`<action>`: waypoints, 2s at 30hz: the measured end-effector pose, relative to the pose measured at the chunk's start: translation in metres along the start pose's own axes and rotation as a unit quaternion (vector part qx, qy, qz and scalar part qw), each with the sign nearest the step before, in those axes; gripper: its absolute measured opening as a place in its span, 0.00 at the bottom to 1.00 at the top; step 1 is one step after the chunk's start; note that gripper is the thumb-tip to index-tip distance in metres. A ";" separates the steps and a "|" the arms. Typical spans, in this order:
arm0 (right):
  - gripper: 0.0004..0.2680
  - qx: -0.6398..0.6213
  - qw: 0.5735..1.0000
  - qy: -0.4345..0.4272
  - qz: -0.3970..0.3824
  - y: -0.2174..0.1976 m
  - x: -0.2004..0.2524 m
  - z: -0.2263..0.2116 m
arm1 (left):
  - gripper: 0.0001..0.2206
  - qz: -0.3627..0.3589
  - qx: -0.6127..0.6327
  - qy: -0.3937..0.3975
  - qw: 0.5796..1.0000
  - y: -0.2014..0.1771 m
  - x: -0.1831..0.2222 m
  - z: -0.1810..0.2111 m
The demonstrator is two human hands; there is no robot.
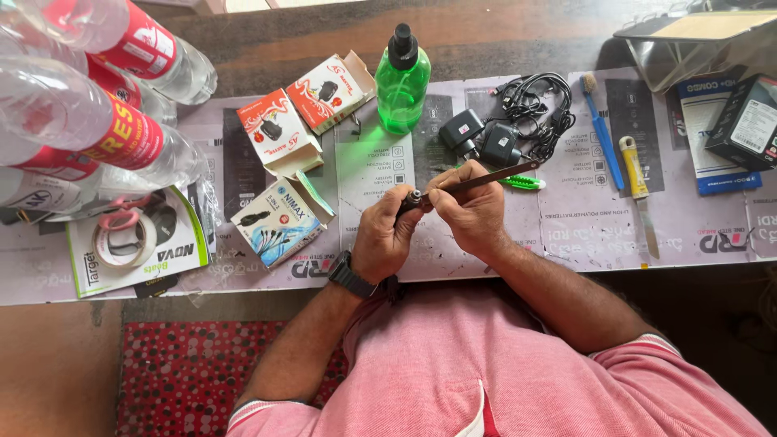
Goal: The person scrapes a small cylindrical connector with a metal tool, applies a liquid from a green bottle, and then uses a small blue tool to further clean the surface.
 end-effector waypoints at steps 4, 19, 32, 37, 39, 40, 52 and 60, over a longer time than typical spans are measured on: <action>0.07 0.008 1.000 -0.002 0.009 -0.002 0.001 0.003 | 0.12 -0.005 0.009 0.000 1.000 0.002 0.001 -0.002; 0.07 0.069 0.996 -0.059 0.012 -0.003 0.013 -0.008 | 0.10 -0.008 -0.034 0.026 0.999 0.004 0.011 -0.006; 0.09 0.116 0.991 -0.067 -0.020 0.004 0.010 -0.022 | 0.13 -0.024 0.008 0.027 0.999 0.004 0.005 -0.011; 0.08 0.098 0.994 -0.051 -0.018 0.004 0.007 -0.021 | 0.13 -0.034 -0.001 0.010 0.999 0.004 0.008 -0.016; 0.08 0.103 0.993 -0.054 -0.018 0.003 0.010 -0.020 | 0.13 -0.036 -0.005 0.001 0.999 0.005 0.010 -0.018; 0.08 0.120 0.991 -0.053 -0.012 0.002 0.011 -0.019 | 0.14 -0.033 0.000 0.008 0.999 0.005 0.010 -0.018; 0.08 0.090 0.994 -0.053 -0.026 0.000 0.011 -0.015 | 0.15 -0.036 0.002 0.018 0.999 0.006 0.010 -0.017; 0.09 0.141 0.988 -0.062 -0.015 0.001 0.011 -0.018 | 0.13 -0.046 0.010 0.003 0.999 0.006 0.011 -0.020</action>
Point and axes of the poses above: each hand's wrist, its own x-axis away from the middle knuckle, its own y-axis out of the palm, z = x × y, the point moved 9 cm from there along -x, towards the middle knuckle, and after that the axes turned 10 degrees about y, right-handed, at the moved point
